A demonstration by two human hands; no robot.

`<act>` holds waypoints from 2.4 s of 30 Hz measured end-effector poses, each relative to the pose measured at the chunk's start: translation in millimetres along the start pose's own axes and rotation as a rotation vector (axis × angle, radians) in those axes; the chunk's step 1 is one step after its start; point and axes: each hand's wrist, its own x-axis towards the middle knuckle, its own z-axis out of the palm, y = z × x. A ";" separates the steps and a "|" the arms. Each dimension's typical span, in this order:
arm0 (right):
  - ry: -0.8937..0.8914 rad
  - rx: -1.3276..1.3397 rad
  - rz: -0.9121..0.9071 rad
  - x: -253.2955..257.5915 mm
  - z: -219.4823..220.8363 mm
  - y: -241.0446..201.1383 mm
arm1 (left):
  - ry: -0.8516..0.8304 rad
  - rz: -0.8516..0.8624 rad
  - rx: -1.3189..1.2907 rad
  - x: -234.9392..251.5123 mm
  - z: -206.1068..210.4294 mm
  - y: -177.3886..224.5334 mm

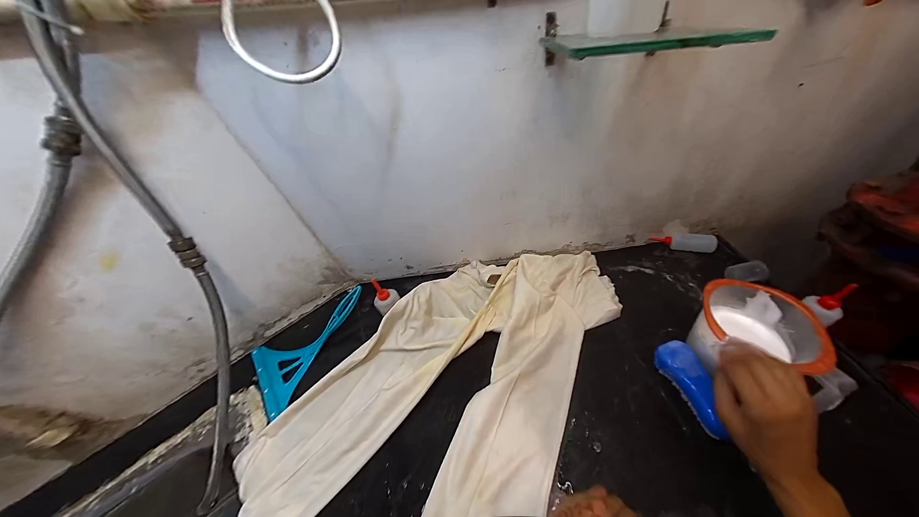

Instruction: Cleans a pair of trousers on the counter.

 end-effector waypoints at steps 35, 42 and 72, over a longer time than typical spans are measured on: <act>-0.515 0.407 -0.054 -70.9 1.0 -70.7 | -0.528 -0.439 0.353 81.2 -108.8 -84.5; -0.416 0.410 -0.202 -78.9 24.8 -60.7 | -0.529 -0.490 0.417 91.0 -100.9 -73.1; -0.691 0.489 -0.008 -78.8 -21.1 -69.8 | -0.441 -0.488 0.355 73.1 -96.0 -54.6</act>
